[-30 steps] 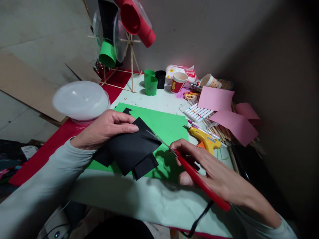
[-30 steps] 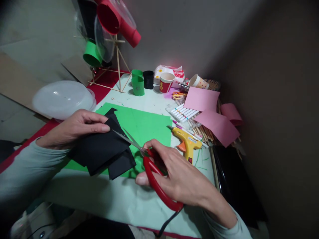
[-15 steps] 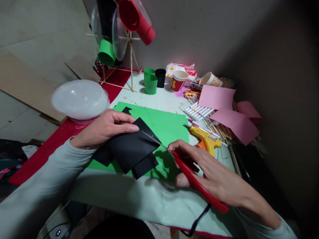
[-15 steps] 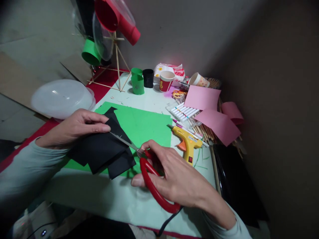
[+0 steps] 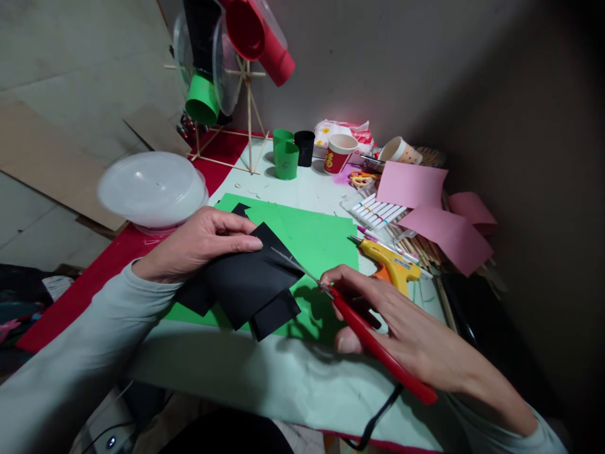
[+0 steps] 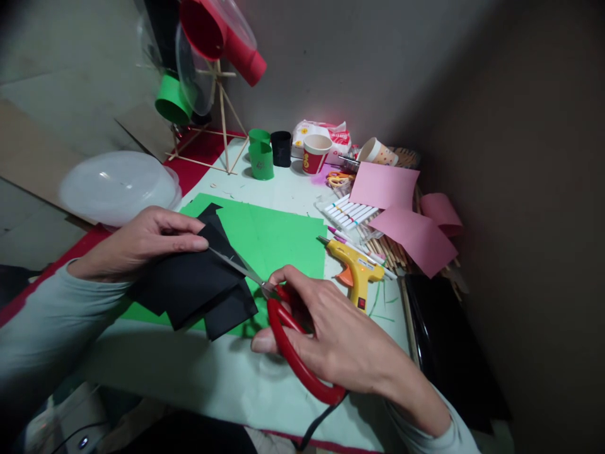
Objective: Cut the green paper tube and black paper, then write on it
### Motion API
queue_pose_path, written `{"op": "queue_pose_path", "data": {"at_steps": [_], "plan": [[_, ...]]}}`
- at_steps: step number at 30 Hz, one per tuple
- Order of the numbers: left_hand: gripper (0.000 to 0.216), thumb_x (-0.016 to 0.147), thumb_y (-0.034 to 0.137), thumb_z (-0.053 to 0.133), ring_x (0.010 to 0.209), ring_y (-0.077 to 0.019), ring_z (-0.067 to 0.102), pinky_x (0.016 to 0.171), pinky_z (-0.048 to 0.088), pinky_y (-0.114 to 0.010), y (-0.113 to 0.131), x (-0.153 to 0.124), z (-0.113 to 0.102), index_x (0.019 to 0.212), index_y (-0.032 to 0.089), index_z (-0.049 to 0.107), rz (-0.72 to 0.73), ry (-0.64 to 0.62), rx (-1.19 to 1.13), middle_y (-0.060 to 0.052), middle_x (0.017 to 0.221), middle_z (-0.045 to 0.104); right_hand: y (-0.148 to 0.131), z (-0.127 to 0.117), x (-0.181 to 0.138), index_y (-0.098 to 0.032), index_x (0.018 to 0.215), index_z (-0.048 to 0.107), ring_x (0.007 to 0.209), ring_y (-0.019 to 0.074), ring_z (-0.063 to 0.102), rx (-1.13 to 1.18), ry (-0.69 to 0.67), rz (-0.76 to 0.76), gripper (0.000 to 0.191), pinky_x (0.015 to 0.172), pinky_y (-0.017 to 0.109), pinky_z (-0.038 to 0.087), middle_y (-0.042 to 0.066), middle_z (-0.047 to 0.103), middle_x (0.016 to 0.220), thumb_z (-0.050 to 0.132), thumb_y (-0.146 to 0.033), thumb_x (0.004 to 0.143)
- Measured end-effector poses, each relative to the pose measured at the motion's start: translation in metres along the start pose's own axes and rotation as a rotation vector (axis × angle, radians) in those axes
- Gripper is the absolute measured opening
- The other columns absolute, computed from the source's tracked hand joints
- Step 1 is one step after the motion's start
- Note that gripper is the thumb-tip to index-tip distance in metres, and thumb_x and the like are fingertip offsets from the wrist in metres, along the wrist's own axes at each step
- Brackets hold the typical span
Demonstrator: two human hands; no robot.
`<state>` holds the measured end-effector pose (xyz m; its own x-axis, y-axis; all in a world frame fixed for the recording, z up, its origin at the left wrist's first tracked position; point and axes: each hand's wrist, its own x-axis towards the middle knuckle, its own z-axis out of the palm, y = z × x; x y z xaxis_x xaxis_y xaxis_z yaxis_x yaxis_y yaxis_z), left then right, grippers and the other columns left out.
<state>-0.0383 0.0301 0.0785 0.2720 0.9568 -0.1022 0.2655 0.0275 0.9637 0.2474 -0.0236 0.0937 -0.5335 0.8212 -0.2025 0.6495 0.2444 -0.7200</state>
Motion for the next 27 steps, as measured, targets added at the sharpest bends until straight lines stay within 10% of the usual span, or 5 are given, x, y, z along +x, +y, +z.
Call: {"op": "queue_pose_path", "data": {"at_steps": [27], "plan": [[0.002, 0.079, 0.025, 0.081, 0.068, -0.0047, 0.067, 0.061, 0.048, -0.007, -0.001, 0.002, 0.005, 0.078, 0.027, 0.082, -0.035, -0.084, -0.142, 0.008, 0.078, 0.079, 0.005, 0.007, 0.002, -0.028, 0.101, 0.061, 0.08, 0.0236, 0.057, -0.004, 0.031, 0.06, 0.054, 0.075, 0.037, 0.043, 0.001, 0.066, 0.085, 0.044, -0.078, 0.089]]}}
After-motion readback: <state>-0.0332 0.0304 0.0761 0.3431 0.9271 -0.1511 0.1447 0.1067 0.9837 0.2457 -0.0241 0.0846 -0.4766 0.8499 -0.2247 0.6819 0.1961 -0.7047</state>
